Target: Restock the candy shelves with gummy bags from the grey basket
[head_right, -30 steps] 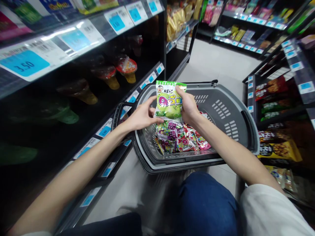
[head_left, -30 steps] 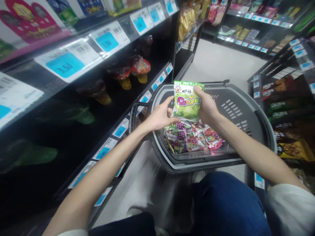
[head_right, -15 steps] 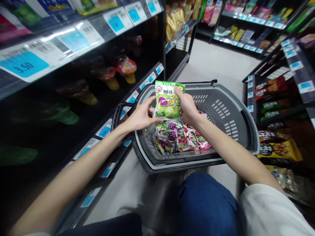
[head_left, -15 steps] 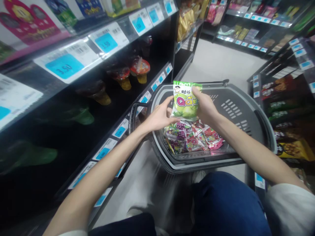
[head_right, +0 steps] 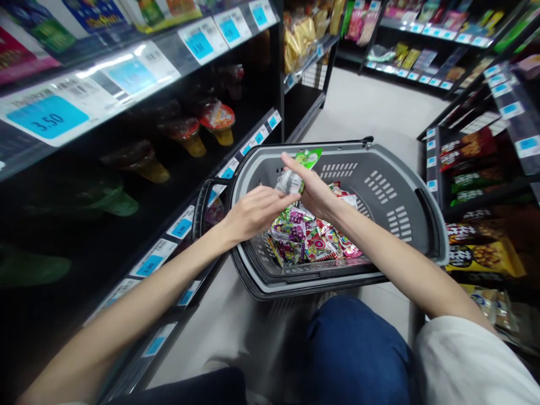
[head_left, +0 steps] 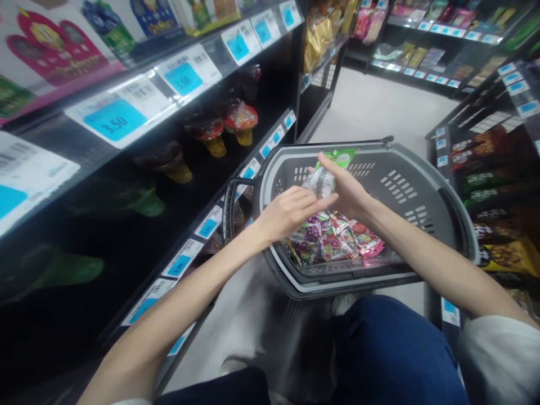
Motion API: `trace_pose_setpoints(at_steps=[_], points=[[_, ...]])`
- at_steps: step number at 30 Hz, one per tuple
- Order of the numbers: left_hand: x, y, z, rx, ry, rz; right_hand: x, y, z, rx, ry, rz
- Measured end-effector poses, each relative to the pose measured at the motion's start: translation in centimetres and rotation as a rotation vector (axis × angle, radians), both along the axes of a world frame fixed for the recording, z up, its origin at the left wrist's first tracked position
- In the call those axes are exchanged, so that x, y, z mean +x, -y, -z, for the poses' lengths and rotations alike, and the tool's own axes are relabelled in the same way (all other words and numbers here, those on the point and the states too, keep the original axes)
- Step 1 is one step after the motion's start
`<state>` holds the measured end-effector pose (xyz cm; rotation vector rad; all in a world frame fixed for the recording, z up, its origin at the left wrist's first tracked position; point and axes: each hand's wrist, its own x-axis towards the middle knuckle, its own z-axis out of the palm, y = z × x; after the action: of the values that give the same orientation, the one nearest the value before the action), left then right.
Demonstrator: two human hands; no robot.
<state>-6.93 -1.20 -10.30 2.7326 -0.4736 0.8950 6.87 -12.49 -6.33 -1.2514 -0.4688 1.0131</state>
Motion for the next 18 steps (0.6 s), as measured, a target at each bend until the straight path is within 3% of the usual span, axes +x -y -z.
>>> trace_pose_setpoints(at_steps=[4, 9, 14, 18], points=[[0.1, 0.3, 0.1, 0.115, 0.070, 0.078, -0.4, 0.2, -1.1, 0.084, 0.050, 0.053], [0.1, 0.3, 0.1, 0.036, 0.116, 0.097, 0.2, 0.9, -1.8, 0.086, 0.103, 0.124], [0.3, 1.0, -0.3, -0.029, -0.053, 0.109, 2.3, 1.3, -1.4, 0.043, 0.219, 0.245], [0.3, 1.6, -0.9, -0.054, -0.308, 0.165, 3.8, 1.0, -1.6, 0.083, 0.277, 0.279]])
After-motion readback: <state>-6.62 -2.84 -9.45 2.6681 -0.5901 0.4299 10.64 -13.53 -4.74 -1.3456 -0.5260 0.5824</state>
